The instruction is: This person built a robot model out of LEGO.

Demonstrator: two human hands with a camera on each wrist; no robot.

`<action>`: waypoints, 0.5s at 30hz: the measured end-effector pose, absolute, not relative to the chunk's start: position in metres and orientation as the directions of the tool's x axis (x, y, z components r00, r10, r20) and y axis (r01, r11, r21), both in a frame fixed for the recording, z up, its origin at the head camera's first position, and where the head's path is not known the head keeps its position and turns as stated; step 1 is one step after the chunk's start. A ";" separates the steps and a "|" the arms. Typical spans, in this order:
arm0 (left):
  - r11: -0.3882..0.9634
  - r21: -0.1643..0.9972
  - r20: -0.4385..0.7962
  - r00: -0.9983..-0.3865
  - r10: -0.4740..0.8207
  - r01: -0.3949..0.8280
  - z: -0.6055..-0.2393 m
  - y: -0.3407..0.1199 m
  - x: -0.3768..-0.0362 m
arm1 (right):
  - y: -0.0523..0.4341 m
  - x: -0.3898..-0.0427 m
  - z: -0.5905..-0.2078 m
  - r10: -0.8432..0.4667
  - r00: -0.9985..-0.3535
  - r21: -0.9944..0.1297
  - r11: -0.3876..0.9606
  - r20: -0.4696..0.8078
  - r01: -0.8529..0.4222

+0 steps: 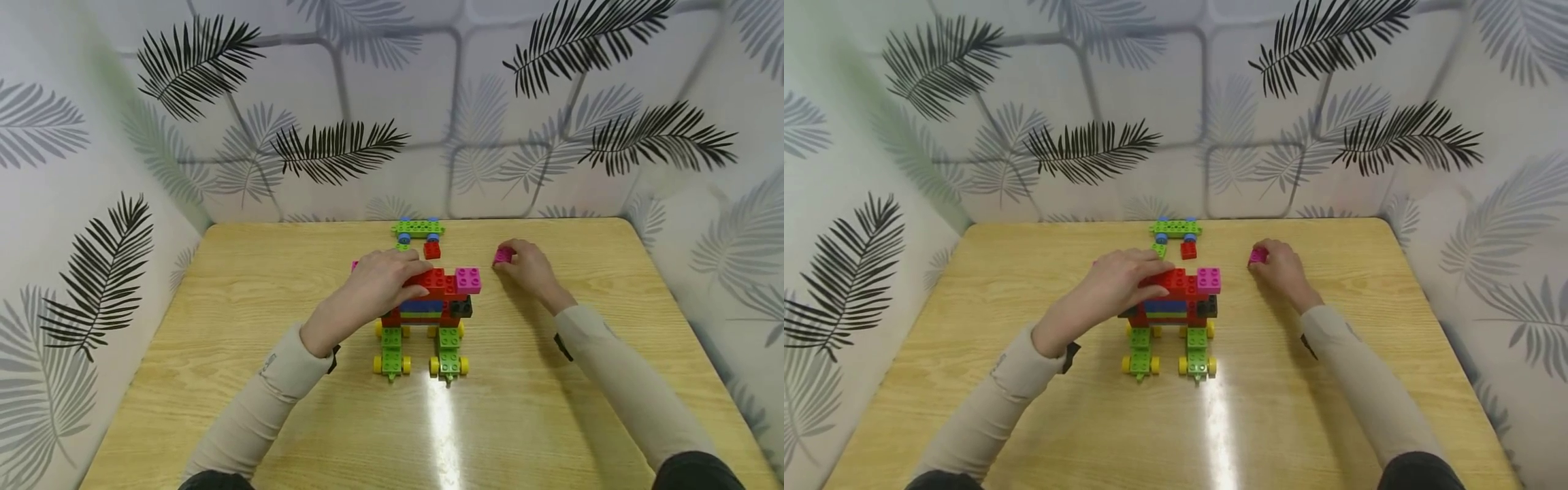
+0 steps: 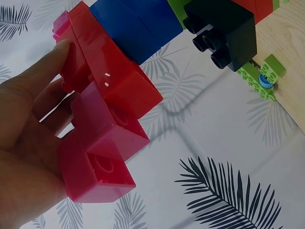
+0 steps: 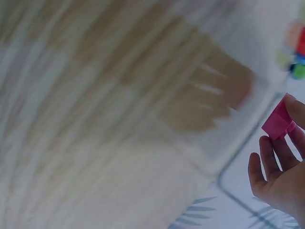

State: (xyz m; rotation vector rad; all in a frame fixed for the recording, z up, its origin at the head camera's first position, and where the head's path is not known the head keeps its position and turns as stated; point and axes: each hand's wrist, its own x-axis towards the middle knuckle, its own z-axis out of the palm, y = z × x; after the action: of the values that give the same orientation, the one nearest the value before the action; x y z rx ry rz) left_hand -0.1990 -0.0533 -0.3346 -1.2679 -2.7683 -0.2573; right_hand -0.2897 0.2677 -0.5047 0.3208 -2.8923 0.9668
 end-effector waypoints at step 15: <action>0.650 0.134 0.141 -0.663 0.735 0.748 -0.335 -0.053 -0.198 | 0.226 -0.225 -0.407 -0.268 -0.870 -0.637 0.598 0.413 -0.487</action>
State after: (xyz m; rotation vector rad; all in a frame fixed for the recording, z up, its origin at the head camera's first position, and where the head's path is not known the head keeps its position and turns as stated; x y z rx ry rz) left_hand -0.1984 -0.0530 -0.3349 -1.2546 -2.7858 -0.2784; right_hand -0.2252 0.2258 -0.4075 0.6179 -2.5538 1.1391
